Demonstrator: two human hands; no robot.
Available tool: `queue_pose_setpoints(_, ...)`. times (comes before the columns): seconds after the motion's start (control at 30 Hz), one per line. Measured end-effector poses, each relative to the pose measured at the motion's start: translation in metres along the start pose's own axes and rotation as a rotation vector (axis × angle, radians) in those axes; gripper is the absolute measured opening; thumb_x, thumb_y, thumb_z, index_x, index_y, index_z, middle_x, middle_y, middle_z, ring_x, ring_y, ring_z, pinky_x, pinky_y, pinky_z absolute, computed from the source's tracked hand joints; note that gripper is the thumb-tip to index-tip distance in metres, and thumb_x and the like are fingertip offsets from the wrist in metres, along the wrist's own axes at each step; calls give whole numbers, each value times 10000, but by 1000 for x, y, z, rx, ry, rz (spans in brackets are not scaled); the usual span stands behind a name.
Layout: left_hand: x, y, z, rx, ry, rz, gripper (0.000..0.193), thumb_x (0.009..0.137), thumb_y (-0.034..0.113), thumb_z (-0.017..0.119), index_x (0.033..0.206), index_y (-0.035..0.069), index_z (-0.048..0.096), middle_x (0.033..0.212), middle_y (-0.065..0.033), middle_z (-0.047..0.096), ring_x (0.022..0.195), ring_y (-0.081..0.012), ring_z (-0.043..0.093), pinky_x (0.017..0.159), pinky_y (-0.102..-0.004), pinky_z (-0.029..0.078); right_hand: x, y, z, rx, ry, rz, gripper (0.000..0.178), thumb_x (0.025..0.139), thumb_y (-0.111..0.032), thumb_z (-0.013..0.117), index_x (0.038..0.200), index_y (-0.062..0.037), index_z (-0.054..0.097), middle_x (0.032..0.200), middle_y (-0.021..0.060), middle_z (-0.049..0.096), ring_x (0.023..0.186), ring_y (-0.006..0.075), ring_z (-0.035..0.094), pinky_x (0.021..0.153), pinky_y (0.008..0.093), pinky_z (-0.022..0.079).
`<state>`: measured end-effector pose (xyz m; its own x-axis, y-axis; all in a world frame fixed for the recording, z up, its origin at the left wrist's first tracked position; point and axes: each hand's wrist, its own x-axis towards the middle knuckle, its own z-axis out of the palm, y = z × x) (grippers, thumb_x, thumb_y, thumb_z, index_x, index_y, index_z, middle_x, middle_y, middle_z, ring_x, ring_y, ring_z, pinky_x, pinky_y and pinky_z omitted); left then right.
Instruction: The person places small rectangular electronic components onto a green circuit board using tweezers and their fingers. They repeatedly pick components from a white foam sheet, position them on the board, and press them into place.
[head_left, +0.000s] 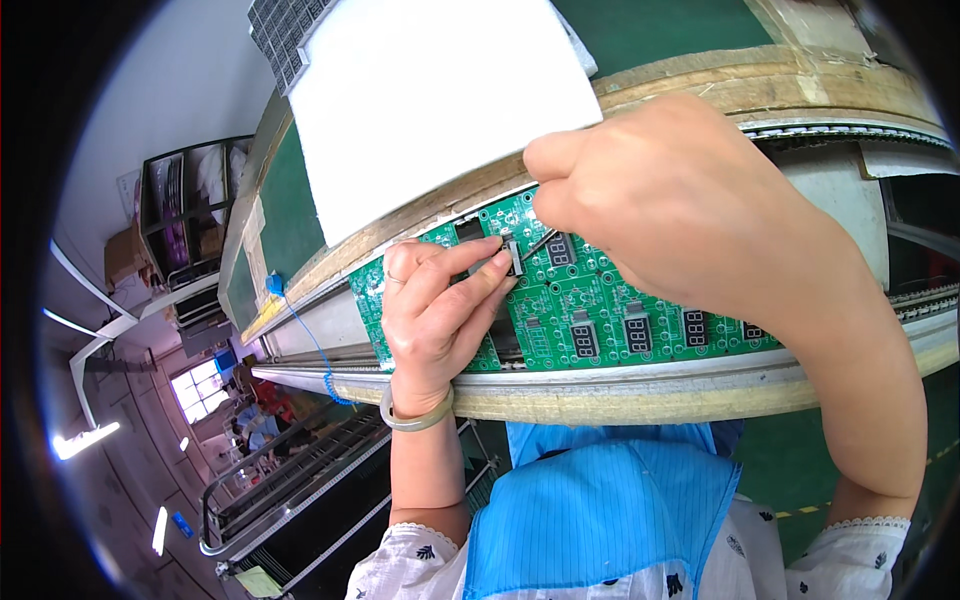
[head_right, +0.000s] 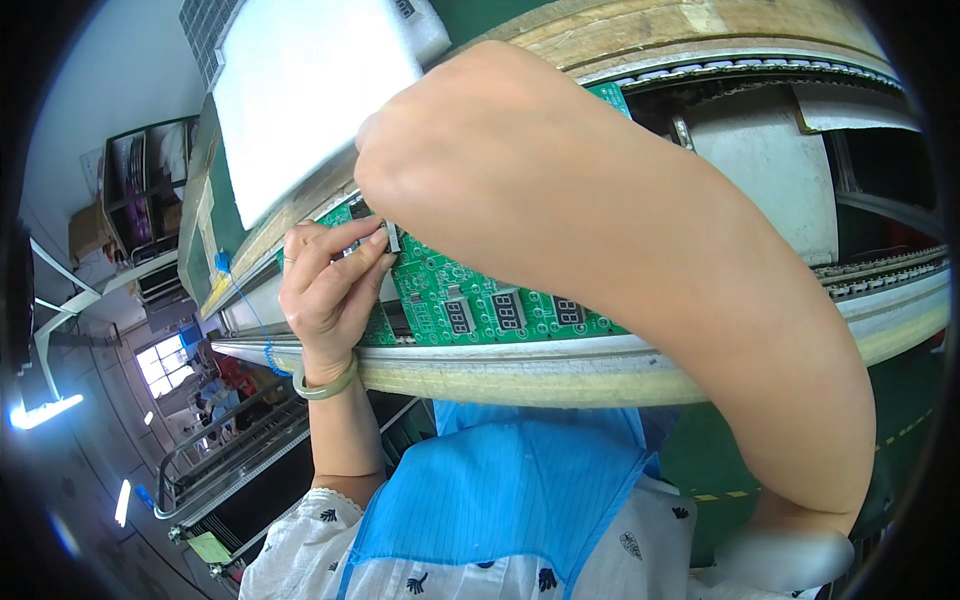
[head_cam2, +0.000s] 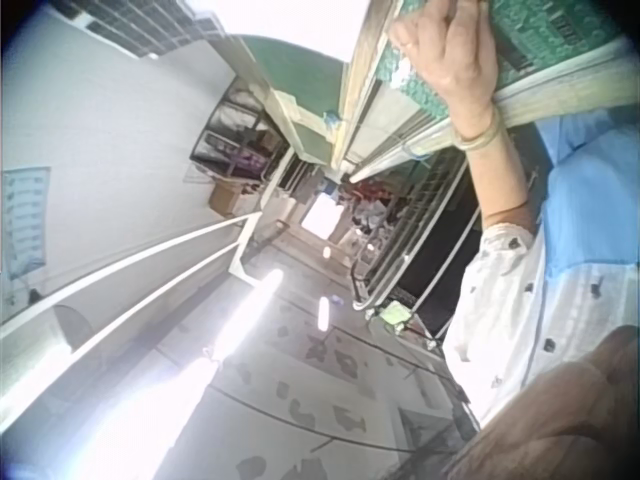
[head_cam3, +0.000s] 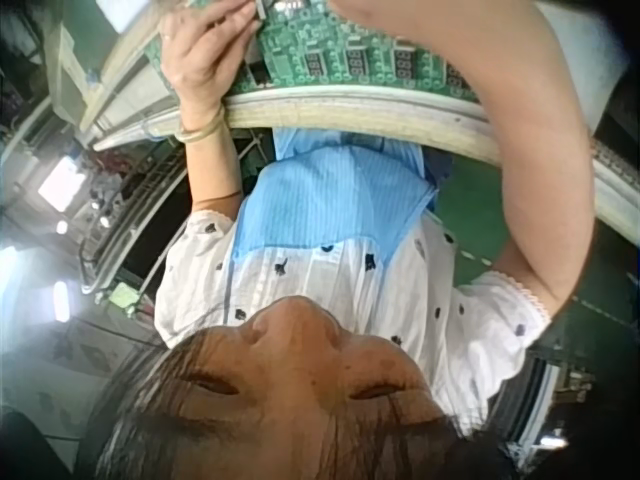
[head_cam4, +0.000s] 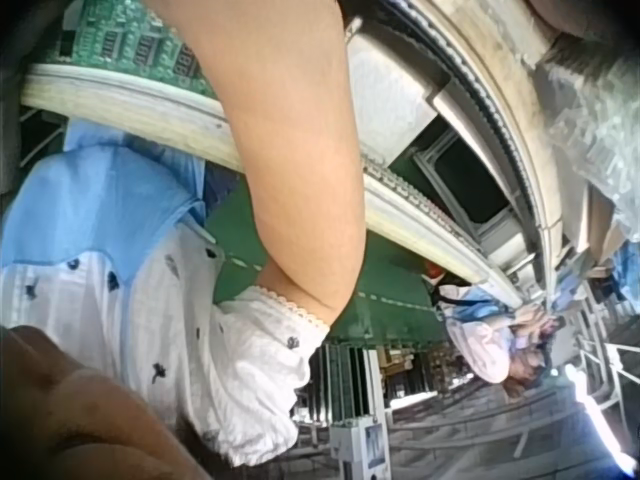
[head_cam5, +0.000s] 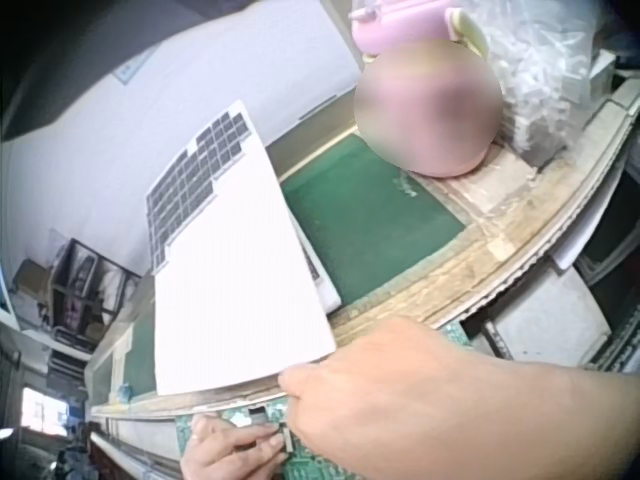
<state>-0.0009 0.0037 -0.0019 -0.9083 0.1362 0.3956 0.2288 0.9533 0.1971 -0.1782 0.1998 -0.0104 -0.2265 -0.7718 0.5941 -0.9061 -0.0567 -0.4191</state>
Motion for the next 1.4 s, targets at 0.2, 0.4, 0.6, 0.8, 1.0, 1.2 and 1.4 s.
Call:
queue_pose_setpoints(0.2,4,4,-2,-2,-37,-20,307,671,10,883,959,47,782,1017,-92,770,820,-231,606,763,-355,479,2,3,4,-10,49,-27,109,709,-96,664,663,-18,605,747,108,559,690,318,638,594,419,477)
queue_pose_setpoints(0.4,4,4,-1,-3,-24,-20,312,663,22,888,953,64,781,1014,-71,766,807,-222,603,761,-350,471,1,1,5,-24,80,-22,111,717,-105,662,675,-24,598,757,102,553,665,306,630,586,405,480)
queue_pose_setpoints(0.6,4,2,1,-34,8,-16,299,661,48,894,933,77,772,1013,-44,765,793,-208,606,754,-349,463,0,-17,-16,-104,33,103,111,728,-114,660,701,-31,592,778,92,546,645,289,623,576,382,485)
queue_pose_setpoints(0.8,7,1,-1,-76,-3,-15,302,669,60,892,951,85,787,1009,-38,766,794,-204,609,760,-348,463,5,-42,-41,-246,-24,255,124,726,-128,666,753,-30,594,812,79,534,656,258,611,561,367,480)
queue_pose_setpoints(1.0,5,0,1,-75,-10,-19,313,675,70,895,974,101,806,1011,-30,766,778,-202,591,766,-359,458,-23,-69,-28,-89,55,398,253,689,-96,699,918,10,694,844,58,547,674,195,593,534,327,475)
queue_pose_setpoints(1.2,5,0,0,-75,-32,-33,300,677,68,894,962,85,801,1006,-47,765,787,-211,584,768,-365,450,-33,-81,-15,-120,-93,398,283,712,-65,726,975,37,722,878,57,584,705,183,612,551,298,494)
queue_pose_setpoints(1.4,7,2,-3,-56,-59,-40,308,675,62,889,968,77,796,1017,-61,763,805,-216,589,775,-366,451,-28,-79,-10,-113,-111,373,259,735,-63,722,971,43,722,868,55,579,706,181,612,557,291,496)
